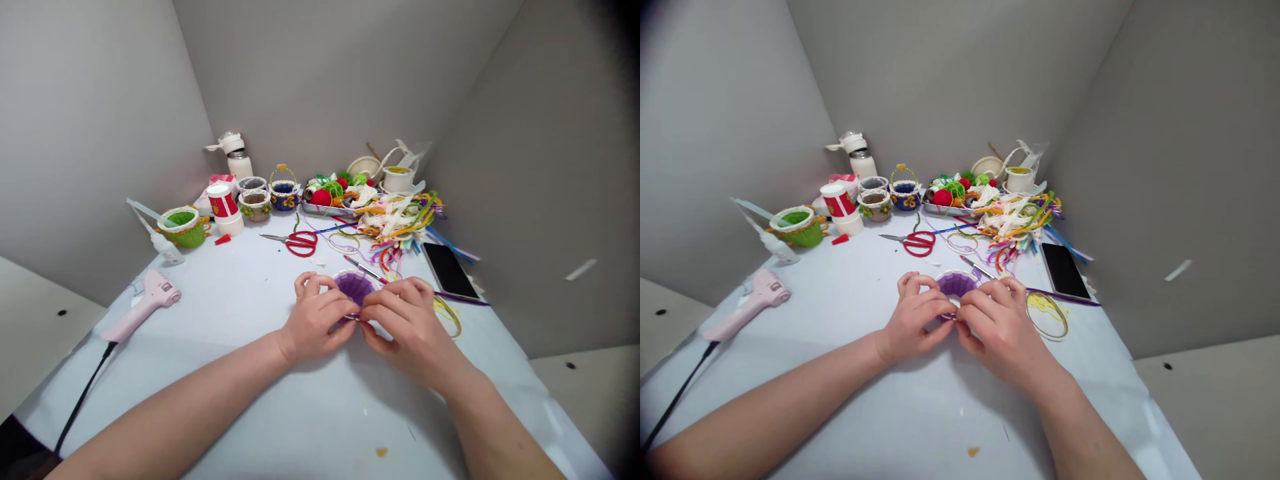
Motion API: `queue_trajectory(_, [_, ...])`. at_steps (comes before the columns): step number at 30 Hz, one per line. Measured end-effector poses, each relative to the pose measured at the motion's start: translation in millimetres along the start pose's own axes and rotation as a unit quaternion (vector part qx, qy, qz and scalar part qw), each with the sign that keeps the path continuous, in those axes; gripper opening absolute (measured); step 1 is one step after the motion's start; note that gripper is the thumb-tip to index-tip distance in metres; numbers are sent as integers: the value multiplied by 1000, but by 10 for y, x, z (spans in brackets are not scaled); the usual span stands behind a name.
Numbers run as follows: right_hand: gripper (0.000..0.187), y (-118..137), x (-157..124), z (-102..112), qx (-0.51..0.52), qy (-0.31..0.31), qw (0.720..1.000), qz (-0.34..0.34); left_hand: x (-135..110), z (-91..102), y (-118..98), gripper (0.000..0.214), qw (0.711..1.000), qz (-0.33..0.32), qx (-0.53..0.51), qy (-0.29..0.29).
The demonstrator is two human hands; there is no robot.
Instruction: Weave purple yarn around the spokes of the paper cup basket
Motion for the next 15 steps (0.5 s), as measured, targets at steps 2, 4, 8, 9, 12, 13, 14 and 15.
queue_trajectory(2, [5, -10, -6, -2, 0, 4, 1000, -4, 8, -1, -13, 7, 1000, 4, -7, -4])
queue_trajectory(4, [5, -23, -13, 6, 0, 5, 1000, -7, 18, -2, -23, 6, 1000, 9, -12, -8])
queue_trajectory(8, [5, -41, -21, 27, 3, 6, 1000, -8, 32, -4, -33, 5, 1000, 2, -15, -17])
queue_trajectory(9, [4, -44, -23, 33, 5, 8, 1000, -5, 35, -4, -33, 5, 1000, 0, -16, -18])
queue_trajectory(12, [4, -46, -26, 50, 10, 14, 1000, 2, 40, -8, -32, 6, 1000, 2, -14, -14])
queue_trajectory(13, [4, -44, -26, 51, 11, 17, 1000, 4, 41, -11, -33, 7, 1000, 4, -13, -12])
queue_trajectory(14, [4, -41, -25, 49, 11, 19, 1000, 6, 40, -14, -35, 7, 1000, 5, -12, -10])
queue_trajectory(15, [4, -37, -24, 43, 10, 19, 1000, 8, 39, -18, -37, 7, 1000, 6, -12, -11])
Point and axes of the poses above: each hand's wrist, its own x-axis towards the middle knuckle, its own z-axis out of the back of the hand, y = z × x, the point moved 2 cm from there along x, towards the middle knuckle, and after that the axes turned 1 degree about -y, right-handed, at the moved point
